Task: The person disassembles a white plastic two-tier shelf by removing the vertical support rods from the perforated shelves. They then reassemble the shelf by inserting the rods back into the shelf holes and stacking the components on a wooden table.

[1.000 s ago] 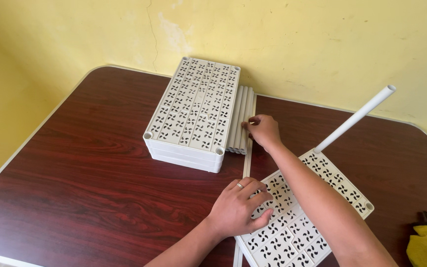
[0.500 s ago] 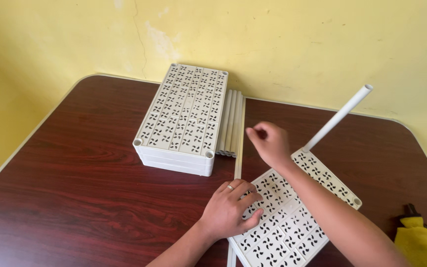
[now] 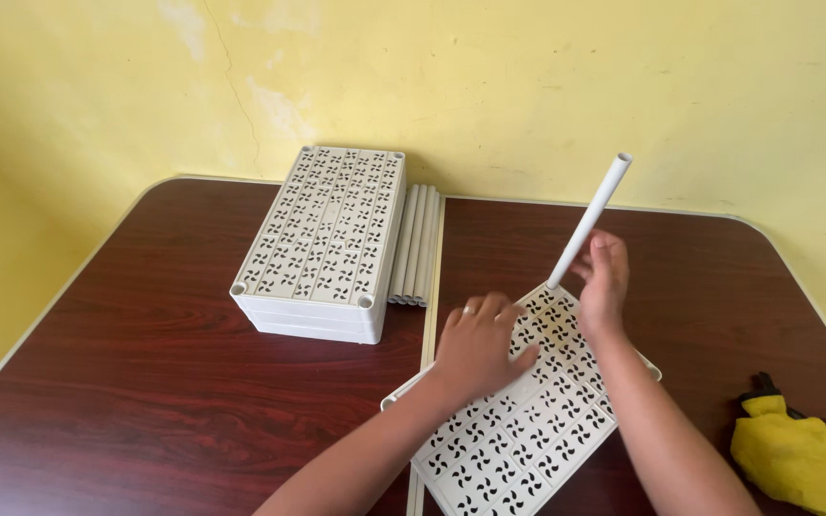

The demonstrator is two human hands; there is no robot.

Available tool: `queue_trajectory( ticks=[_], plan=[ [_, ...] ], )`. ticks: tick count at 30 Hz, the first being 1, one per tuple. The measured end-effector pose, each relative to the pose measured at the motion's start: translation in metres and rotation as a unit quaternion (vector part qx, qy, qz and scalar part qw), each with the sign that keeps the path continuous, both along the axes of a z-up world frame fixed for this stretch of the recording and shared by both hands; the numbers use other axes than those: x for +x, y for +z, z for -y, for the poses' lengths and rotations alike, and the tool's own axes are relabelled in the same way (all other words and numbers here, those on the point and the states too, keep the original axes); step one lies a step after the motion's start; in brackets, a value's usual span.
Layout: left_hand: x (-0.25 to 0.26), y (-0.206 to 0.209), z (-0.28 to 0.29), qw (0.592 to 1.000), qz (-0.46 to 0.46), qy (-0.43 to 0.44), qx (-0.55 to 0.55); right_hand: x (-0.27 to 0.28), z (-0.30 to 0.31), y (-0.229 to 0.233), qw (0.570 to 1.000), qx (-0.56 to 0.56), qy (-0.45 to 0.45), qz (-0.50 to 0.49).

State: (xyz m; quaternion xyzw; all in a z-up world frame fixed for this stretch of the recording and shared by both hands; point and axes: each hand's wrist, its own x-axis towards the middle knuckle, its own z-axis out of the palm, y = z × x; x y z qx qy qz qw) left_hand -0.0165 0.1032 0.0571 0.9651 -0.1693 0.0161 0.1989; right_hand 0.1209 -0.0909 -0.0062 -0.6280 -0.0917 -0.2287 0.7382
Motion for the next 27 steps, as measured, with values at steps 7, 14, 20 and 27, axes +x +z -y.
queue_trajectory(
  ticks=[7,14,20,27],
  plan=[
    [0.093,-0.016,0.081,0.955,-0.03,0.079,-0.283,-0.012,0.007,-0.004,0.994,0.071,-0.052,-0.06],
    [0.112,-0.041,0.131,0.855,-0.018,0.192,-0.482,-0.016,0.009,0.004,0.977,0.113,0.016,-0.18],
    [0.129,-0.04,0.115,0.814,-0.095,0.066,-0.57,-0.009,0.01,-0.001,0.98,0.08,0.031,-0.177],
    [0.114,-0.037,0.116,0.845,-0.019,0.076,-0.528,-0.009,0.014,-0.003,0.966,0.067,0.063,-0.241]
  ],
)
